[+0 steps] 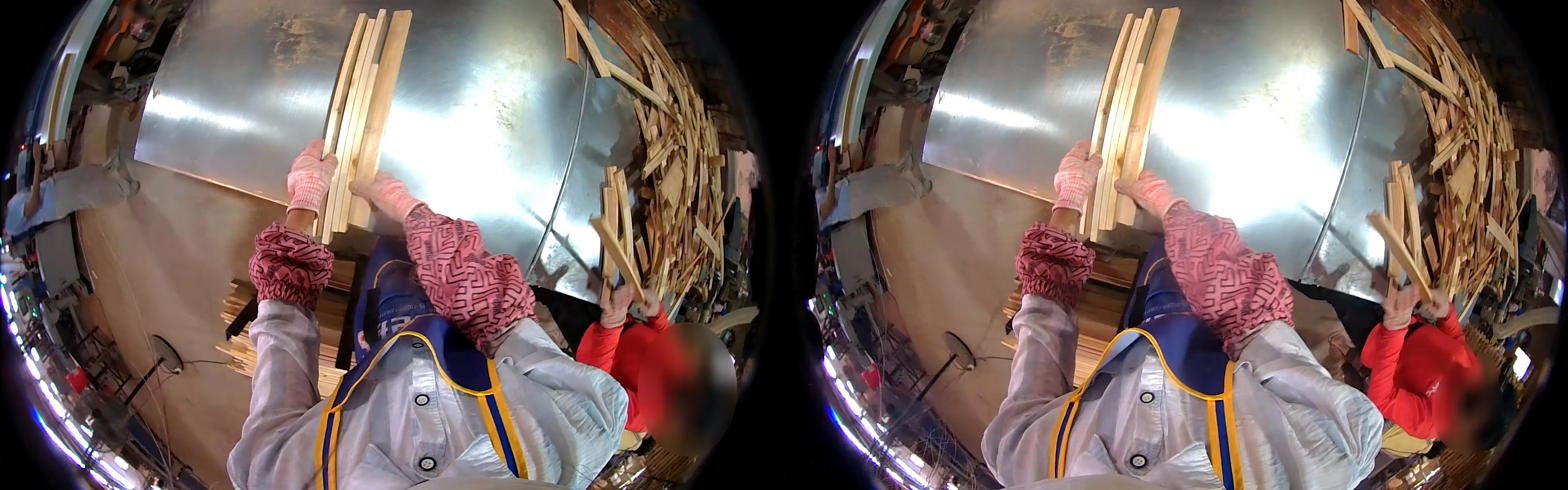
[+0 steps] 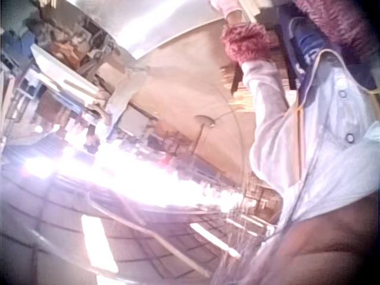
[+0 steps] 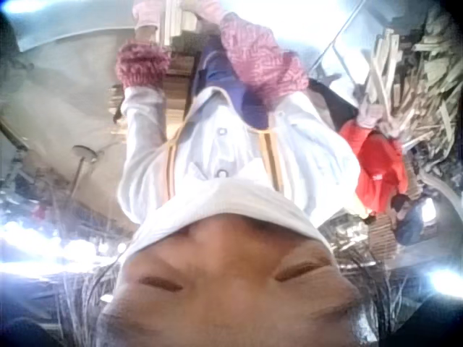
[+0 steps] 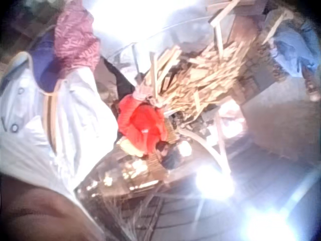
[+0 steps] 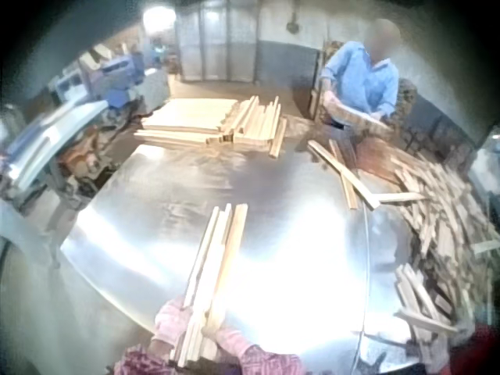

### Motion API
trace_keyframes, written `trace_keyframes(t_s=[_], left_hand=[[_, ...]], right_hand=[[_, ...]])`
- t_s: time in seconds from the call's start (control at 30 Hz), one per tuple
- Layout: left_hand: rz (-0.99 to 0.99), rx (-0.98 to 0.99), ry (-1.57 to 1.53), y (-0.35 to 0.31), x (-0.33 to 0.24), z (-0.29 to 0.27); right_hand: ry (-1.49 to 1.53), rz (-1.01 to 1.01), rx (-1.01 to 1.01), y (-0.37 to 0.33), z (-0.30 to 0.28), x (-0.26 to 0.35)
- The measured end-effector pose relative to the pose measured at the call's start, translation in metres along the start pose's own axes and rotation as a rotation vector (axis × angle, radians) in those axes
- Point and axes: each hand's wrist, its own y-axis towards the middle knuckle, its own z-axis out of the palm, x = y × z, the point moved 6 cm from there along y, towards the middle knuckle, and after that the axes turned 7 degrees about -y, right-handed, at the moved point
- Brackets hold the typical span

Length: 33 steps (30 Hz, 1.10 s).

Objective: The person picks up thin wooden strips from a pile and arranges them into neat stacks on a metal table. They repeatedly gather strips, align them, and place them in organized piles while other workers handle similar materials nearby.

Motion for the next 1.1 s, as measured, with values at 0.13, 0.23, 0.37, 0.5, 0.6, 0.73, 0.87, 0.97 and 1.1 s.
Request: trace_keyframes(t_s=[0.13,0.23,0.37,0.5,0.6,0.73,0.87,0.97,1.1], left_hand=[[-0.106,-0.063,-0.037,-0.009,-0.006,-0.019],[-0.078,-0.131,-0.131,-0.031,-0.011,-0.027],[0.114,-0.176,-0.357,-0.083,-0.057,-0.004],[-0.005,-0.028,-0.069,-0.099,-0.093,0.056],[0.164,-0.198,-0.027,-0.1,-0.089,0.101],[0.163,-0.273,-0.033,-0.114,-0.064,0.113],[0.069,-0.253,0.045,-0.147,-0.042,0.102],[0.033,-0.191,-0.023,-0.18,-0.04,0.087],[0.113,-0.315,-0.256,-0.219,-0.031,0.08]], right_hand=[[0.425,-0.105,0.0,-0.012,-0.022,-0.029],[1.138,-0.132,0.133,-0.04,-0.047,-0.049],[1.31,-0.368,0.215,-0.076,-0.092,-0.089],[1.477,-0.427,0.2,-0.111,-0.104,-0.107],[1.295,-0.304,0.051,-0.139,-0.109,-0.147],[1.246,-0.202,0.114,-0.19,-0.117,-0.184],[1.054,-0.14,0.187,-0.236,-0.133,-0.245],[0.969,-0.105,0.215,-0.269,-0.144,-0.258],[0.88,-0.194,0.197,-0.291,-0.158,-0.266]])
